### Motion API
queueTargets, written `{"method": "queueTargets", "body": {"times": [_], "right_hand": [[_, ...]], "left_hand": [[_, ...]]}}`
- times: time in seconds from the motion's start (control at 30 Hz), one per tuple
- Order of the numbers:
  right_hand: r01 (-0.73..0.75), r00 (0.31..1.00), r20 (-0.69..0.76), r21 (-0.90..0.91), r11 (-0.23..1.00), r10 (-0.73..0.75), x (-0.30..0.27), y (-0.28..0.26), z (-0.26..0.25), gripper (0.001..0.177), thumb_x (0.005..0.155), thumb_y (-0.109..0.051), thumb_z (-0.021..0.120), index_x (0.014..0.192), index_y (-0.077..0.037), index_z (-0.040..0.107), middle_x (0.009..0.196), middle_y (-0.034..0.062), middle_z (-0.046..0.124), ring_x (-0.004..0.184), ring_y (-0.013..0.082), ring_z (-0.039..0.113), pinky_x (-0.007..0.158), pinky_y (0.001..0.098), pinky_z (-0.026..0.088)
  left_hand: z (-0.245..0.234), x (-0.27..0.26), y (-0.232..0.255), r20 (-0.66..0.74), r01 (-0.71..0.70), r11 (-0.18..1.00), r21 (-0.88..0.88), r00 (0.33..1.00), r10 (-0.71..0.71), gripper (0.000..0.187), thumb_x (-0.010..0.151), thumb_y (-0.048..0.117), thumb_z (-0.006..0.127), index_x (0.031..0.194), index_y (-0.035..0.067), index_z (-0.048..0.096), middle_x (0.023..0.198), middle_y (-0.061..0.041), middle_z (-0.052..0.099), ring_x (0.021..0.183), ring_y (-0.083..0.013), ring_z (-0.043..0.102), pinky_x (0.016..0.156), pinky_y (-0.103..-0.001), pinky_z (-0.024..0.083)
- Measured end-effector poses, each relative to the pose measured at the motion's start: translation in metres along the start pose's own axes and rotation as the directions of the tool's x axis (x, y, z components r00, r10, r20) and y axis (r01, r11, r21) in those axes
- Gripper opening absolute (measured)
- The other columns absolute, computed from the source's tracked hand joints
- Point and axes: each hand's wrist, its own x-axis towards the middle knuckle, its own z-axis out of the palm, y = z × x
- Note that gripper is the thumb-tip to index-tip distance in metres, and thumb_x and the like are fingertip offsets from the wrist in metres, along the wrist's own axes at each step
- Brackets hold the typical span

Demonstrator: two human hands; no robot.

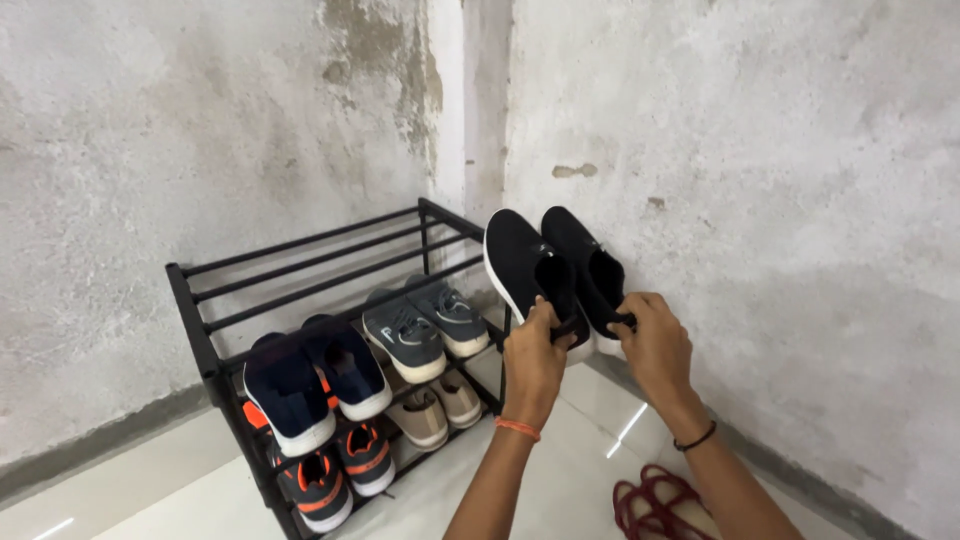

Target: The person removes several pairs of shoes from a black metal shoe rack and places them on the floor. Then, using a pink cloth, the person wipes the metal bars of the now-empty shoe rack.

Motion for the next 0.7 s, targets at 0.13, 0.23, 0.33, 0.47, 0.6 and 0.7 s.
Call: {"method": "queueTargets", "body": {"times": [0.13, 0.23, 0.33, 0.47, 0.6, 0.7], "right_hand": [[0.01, 1.0, -0.005, -0.062, 0.998, -0.01, -0.013, 0.016, -0.008, 0.02, 0.083, -0.008, 0.078, 0.101, -0.006, 0.07, 0.113, 0.0102, 0.069, 0.087, 0.0327, 0.07, 0.073, 0.0411, 0.056], [0.033, 0.999, -0.027, -0.059, 0.998, -0.034, -0.021, 0.025, -0.012, 0.021, 0.081, -0.008, 0.079, 0.1, -0.007, 0.07, 0.112, 0.01, 0.069, 0.087, 0.0337, 0.07, 0.073, 0.0414, 0.056], [0.039, 0.999, -0.03, -0.058, 0.998, -0.041, -0.024, 0.029, -0.013, 0.023, 0.08, -0.006, 0.079, 0.101, -0.006, 0.069, 0.112, 0.0101, 0.069, 0.088, 0.0337, 0.07, 0.073, 0.0413, 0.056], [0.002, 1.0, -0.005, -0.036, 0.999, -0.002, -0.027, 0.032, -0.012, 0.021, 0.081, -0.005, 0.079, 0.099, -0.006, 0.069, 0.114, 0.0087, 0.069, 0.087, 0.0317, 0.071, 0.072, 0.0403, 0.056], [-0.001, 1.0, 0.012, -0.011, 1.0, 0.001, -0.031, 0.039, -0.011, 0.02, 0.082, -0.005, 0.077, 0.1, -0.006, 0.068, 0.114, 0.0076, 0.069, 0.086, 0.0295, 0.072, 0.072, 0.0391, 0.057], [0.091, 0.995, -0.046, 0.0, 0.996, -0.091, -0.033, 0.042, -0.008, 0.026, 0.078, -0.004, 0.079, 0.101, -0.006, 0.069, 0.11, 0.01, 0.068, 0.089, 0.0323, 0.07, 0.074, 0.0408, 0.056]], "left_hand": [[0.022, -0.013, -0.006, -0.02, -0.025, 0.999, 0.036, 0.999, 0.025, 0.025, 0.082, 0.005, 0.08, 0.093, 0.0, 0.058, 0.088, -0.017, 0.071, 0.075, -0.0363, 0.072, 0.063, -0.046, 0.053], [0.031, -0.021, -0.009, -0.058, -0.105, 0.993, 0.046, 0.992, 0.108, 0.036, 0.078, 0.004, 0.08, 0.107, -0.001, 0.059, 0.087, -0.018, 0.071, 0.074, -0.0389, 0.07, 0.061, -0.047, 0.052], [0.035, -0.027, -0.009, -0.051, -0.091, 0.995, 0.039, 0.994, 0.092, 0.045, 0.078, 0.004, 0.08, 0.117, -0.002, 0.059, 0.085, -0.018, 0.072, 0.073, -0.0387, 0.07, 0.06, -0.046, 0.052], [0.036, -0.031, -0.009, -0.011, -0.008, 0.999, 0.047, 1.0, 0.008, 0.032, 0.082, 0.007, 0.08, 0.107, 0.0, 0.062, 0.08, -0.018, 0.07, 0.072, -0.0373, 0.071, 0.061, -0.046, 0.053], [0.038, -0.035, -0.01, 0.037, 0.059, 0.998, 0.037, 0.997, -0.061, 0.03, 0.082, 0.009, 0.081, 0.106, 0.0, 0.064, 0.076, -0.018, 0.071, 0.069, -0.0363, 0.071, 0.061, -0.046, 0.052], [0.04, -0.036, -0.012, -0.065, -0.08, 0.995, 0.056, 0.994, 0.083, 0.048, 0.075, 0.004, 0.079, 0.12, -0.002, 0.062, 0.08, -0.019, 0.072, 0.07, -0.0392, 0.07, 0.058, -0.047, 0.052]]}}
